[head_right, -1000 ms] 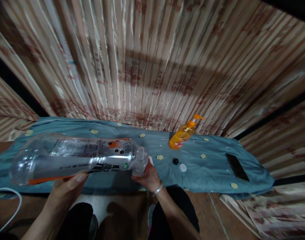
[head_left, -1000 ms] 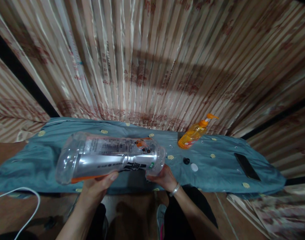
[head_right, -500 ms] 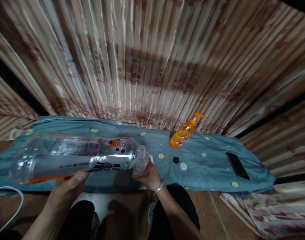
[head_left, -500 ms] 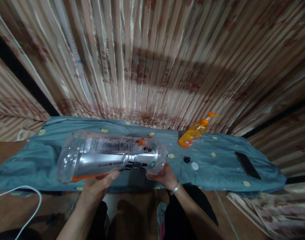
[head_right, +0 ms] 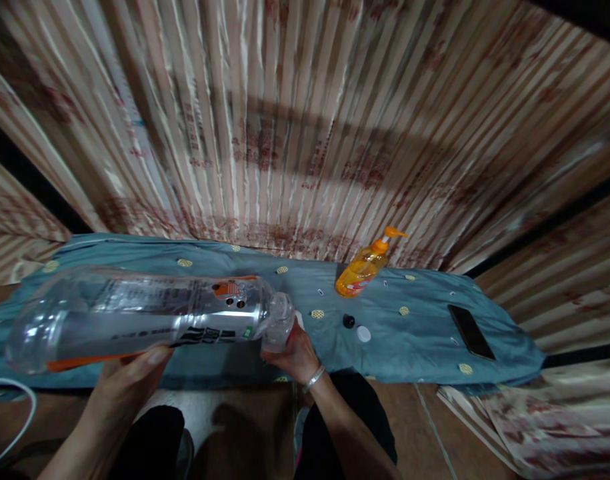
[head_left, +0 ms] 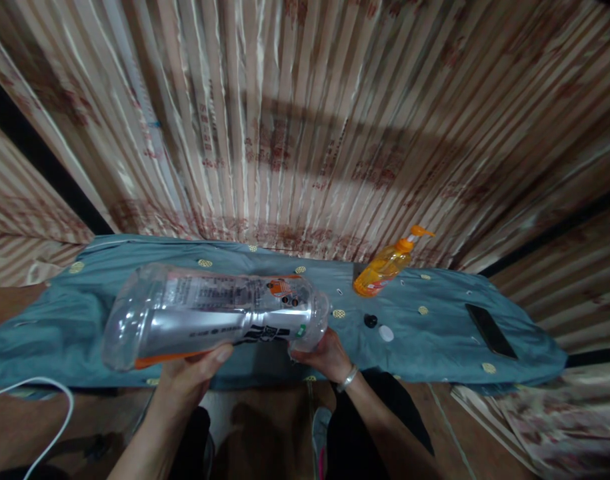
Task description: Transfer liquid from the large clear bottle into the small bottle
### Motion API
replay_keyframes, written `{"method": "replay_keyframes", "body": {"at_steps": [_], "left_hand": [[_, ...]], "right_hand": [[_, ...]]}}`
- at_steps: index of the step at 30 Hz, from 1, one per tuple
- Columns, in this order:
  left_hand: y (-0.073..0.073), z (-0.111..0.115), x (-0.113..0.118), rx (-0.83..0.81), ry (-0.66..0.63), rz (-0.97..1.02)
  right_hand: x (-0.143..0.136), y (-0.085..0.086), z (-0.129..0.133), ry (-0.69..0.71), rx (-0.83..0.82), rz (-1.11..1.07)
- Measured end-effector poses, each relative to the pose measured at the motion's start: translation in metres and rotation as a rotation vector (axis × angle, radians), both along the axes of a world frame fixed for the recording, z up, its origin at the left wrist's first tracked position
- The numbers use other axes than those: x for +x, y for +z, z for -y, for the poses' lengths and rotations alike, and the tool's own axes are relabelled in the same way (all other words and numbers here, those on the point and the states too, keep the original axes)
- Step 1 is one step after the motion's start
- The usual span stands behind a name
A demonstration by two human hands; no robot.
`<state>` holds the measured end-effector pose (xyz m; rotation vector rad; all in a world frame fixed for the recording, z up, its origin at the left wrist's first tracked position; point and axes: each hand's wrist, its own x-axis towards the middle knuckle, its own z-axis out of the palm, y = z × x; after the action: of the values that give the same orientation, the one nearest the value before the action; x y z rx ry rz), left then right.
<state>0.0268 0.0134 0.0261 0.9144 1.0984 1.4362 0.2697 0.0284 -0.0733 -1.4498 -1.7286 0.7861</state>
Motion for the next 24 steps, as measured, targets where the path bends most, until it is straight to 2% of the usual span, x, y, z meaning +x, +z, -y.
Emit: {"method": "replay_keyframes", "body": {"at_steps": [16,24], "left_hand": [[0.0039,0.0009,0.0019,0.019,-0.028,0.024],[0.0074,0.0005,0.0028,0.034,-0.020,0.010]], "right_hand": [[-0.0007,0.0028,-0.0006,-0.011,-0.034,-0.036],[-0.0002,-0.0003,-0.0007,-0.004,0.012,-0.013]]}}
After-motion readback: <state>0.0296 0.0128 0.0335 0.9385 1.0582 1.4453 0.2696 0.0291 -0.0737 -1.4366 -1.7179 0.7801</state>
